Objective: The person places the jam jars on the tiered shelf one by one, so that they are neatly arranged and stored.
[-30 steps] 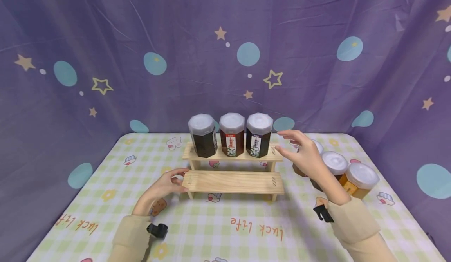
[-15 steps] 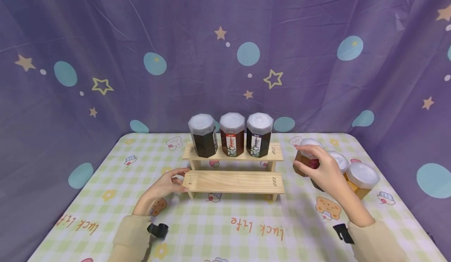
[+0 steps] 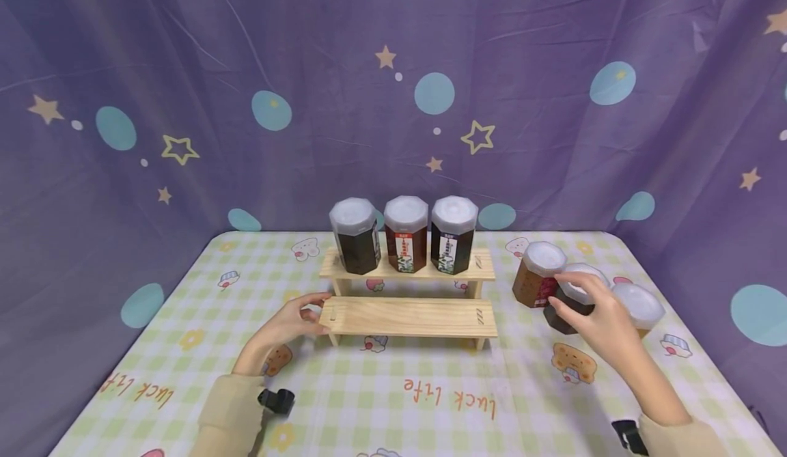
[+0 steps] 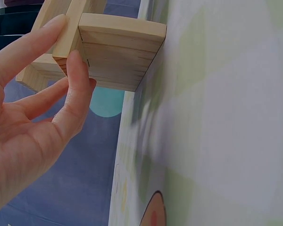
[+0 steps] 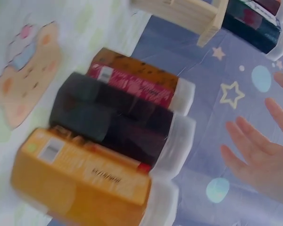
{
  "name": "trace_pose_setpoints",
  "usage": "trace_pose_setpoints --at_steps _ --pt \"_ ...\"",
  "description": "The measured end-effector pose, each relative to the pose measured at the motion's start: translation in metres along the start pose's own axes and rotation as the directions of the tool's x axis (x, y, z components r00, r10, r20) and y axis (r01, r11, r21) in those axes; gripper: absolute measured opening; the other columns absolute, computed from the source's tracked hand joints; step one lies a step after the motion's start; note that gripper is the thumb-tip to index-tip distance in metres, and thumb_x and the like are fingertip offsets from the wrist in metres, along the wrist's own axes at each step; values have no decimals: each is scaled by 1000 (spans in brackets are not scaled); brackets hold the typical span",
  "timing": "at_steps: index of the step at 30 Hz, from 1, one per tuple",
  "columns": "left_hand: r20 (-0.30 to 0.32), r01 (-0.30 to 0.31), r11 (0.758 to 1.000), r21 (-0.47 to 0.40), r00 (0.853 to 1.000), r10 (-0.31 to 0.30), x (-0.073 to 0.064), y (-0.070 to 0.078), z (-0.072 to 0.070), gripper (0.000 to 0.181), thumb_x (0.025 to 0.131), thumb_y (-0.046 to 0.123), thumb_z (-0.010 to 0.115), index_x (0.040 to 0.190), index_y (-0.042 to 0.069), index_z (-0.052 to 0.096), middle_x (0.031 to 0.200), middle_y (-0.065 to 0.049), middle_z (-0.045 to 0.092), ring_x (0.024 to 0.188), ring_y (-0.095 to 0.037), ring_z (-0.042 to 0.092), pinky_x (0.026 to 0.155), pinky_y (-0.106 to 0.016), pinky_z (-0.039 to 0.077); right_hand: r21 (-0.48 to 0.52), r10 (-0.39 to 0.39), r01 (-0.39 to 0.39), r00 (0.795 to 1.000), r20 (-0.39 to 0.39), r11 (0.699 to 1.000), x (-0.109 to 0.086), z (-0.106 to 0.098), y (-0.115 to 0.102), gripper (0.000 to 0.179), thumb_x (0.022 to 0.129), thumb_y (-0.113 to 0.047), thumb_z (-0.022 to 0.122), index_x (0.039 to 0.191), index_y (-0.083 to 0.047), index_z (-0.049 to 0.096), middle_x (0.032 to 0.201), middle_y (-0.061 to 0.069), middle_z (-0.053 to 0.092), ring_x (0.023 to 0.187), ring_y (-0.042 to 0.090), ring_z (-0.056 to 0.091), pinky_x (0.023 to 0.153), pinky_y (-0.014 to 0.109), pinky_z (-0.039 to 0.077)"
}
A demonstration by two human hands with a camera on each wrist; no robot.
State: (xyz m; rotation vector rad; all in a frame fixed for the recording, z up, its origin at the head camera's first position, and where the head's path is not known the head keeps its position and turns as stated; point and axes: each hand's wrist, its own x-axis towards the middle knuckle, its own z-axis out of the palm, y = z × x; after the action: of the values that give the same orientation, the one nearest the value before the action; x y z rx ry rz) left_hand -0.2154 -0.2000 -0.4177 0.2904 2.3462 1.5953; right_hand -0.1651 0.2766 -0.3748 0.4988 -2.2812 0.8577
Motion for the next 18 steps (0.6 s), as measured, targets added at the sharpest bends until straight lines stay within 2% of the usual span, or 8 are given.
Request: trace_pose_setpoints --at_steps 6,11,13,15,18 --pt "-6 -3 1000 19 1000 3 5 -11 -1 68 71 5 72 130 -2 40 113 -20 44 68 -15 50 60 -35 44 -14 1 -1 1000 -29 1000 -9 -6 10 39 64 5 73 101 0 61 99 -14 54 94 -15 40 77 2 28" --pt "-14 0 1000 16 1000 0 7 -15 -1 69 70 7 73 130 -1 40 113 -19 44 69 -16 51 60 -35 45 30 -45 47 997 -61 998 -16 -10 33 40 65 8 70 103 -1 62 105 -6 57 102 -10 43 82 3 31" --pt "-17 4 1000 15 1000 -4 7 -15 -1 69 70 7 73 130 -1 41 113 -18 44 69 -16 51 60 -35 45 19 -48 50 996 -72 999 -17 -13 36 40 64 9 70 103 -1 62 106 -10 57 104 -10 42 83 3 31" --pt "-18 6 1000 20 1000 -5 7 -15 -1 69 70 7 73 130 -1 41 113 -18 44 69 -16 50 60 -34 44 -2 -33 33 996 -84 999 -18 -16 36 39 64 9 70 102 0 62 108 -19 54 105 -12 41 84 2 30" --pt "-19 6 999 32 1000 -5 7 -14 -1 69 70 7 73 130 -2 41 112 -18 44 69 -16 50 58 -32 43 -33 24 -27 995 -95 999 -17 -23 24 37 63 9 71 98 3 62 105 -28 49 103 -15 39 85 1 25"
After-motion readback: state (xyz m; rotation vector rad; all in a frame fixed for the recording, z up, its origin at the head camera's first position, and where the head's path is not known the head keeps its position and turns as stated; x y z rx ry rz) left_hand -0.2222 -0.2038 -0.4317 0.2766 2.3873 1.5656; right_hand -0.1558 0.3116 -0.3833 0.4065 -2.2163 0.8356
